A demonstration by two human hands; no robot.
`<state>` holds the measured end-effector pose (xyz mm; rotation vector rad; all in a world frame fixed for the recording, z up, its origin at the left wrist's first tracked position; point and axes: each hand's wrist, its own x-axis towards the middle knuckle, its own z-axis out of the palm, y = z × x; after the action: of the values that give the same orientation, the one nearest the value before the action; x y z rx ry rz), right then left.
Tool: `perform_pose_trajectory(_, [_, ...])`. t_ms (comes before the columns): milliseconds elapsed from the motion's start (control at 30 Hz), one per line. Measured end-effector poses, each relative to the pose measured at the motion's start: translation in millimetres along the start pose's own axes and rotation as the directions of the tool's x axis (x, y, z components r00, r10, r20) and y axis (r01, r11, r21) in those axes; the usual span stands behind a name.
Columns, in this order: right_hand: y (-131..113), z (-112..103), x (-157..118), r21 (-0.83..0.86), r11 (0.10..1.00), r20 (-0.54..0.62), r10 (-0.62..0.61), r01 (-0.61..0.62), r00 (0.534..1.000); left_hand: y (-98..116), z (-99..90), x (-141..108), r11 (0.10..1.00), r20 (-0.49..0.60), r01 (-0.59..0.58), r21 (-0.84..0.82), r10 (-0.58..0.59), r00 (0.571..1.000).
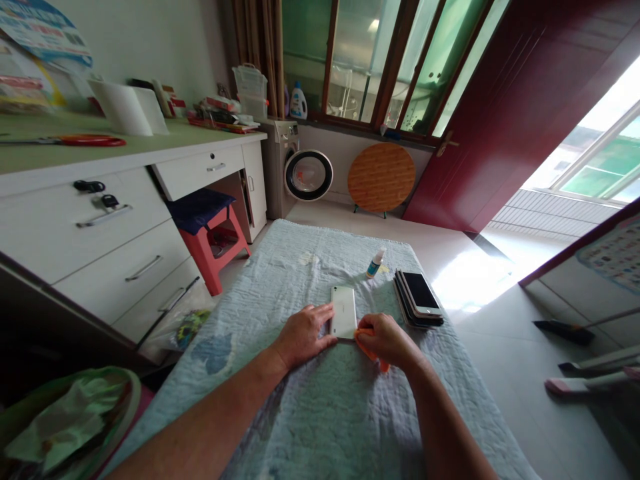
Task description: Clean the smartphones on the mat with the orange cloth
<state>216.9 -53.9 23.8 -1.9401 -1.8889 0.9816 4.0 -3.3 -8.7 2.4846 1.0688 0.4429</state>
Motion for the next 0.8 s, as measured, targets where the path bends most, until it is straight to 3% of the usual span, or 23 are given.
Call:
perform_pose_trajectory(167, [0,7,17,-0.132,0.991,-0.231,-0.035,0.004,0.972,0,0.1,0,1.000,0.001,-0.012,0.008,0.012,1.000])
perform_pose_trajectory(333, [-1,12,39,-0.246,0.967,-0.368,-0.031,-0.065,0.929,-3,1.1,1,0.999,0.022,-0.044,-0.007,0.044,0.999])
perform_pose_trajectory(633, [-8,3,85,-0.281,0.944,-0.434,0.037,-0.174,0.900,-2,-2.2,2,0.997,0.012,-0.064,-0.037,0.064,0.998])
perform_pose_trajectory(800, [-9,3,84,-0.295,0.941,-0.418,0.026,-0.163,0.908,-3,-0.2,1,0.998,0.008,-0.051,-0.032,0.051,0.999])
